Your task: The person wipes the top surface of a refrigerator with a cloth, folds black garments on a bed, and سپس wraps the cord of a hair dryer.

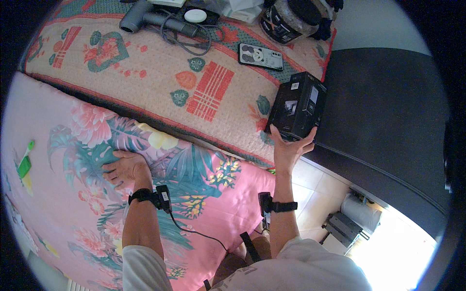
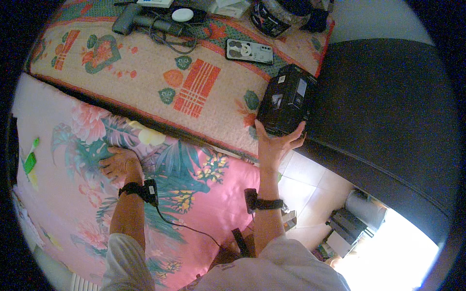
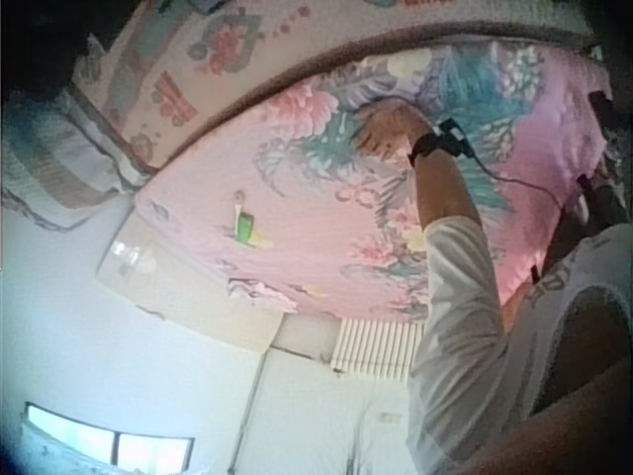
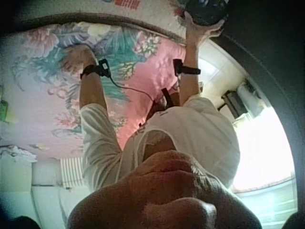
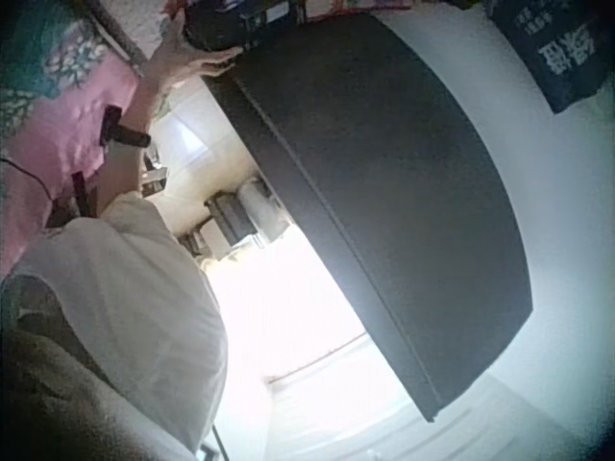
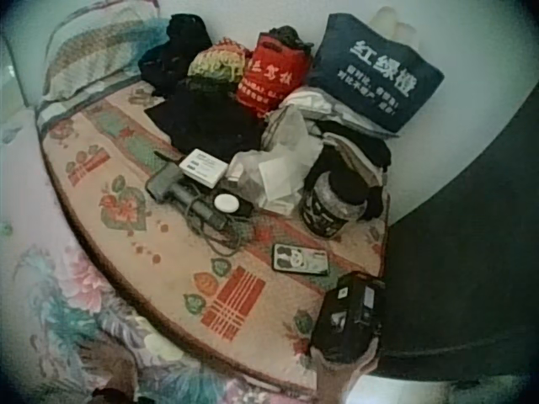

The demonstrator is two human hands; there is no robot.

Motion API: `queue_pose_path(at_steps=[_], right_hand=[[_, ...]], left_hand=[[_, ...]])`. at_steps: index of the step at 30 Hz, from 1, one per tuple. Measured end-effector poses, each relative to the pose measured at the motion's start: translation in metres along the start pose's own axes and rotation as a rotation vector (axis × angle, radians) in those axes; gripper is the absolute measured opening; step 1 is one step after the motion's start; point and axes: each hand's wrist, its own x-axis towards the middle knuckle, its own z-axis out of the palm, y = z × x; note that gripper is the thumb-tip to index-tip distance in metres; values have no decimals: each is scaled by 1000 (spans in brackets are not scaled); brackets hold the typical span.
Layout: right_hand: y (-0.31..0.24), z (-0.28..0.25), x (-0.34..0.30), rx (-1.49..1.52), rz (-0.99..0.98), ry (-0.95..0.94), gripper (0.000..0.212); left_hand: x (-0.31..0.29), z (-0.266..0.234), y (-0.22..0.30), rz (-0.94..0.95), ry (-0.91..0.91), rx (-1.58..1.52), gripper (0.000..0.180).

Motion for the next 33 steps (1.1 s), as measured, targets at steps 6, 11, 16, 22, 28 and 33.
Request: queue_pose_path(at_steps=[6, 11, 16, 22, 28, 33], right_hand=[[14, 21, 16, 38, 63, 188, 121], [15, 16, 23, 29, 87, 116, 118], [9, 5, 19, 34, 73, 47, 118], [3, 5, 5, -30, 140, 86, 118], [-1, 8, 3, -98, 89, 79, 124], [15, 7, 16, -68, 83, 83, 121]], left_hand=[[-16, -4, 3, 71, 45, 84, 73], [-8, 2, 0, 56, 159, 169, 69], [-7, -5, 4, 9, -4, 66, 74], [-9, -2, 0, 86, 205, 177, 70], [-9, -6, 1, 74, 152, 132, 68], [-9, -7, 4, 10, -43, 106, 75]])
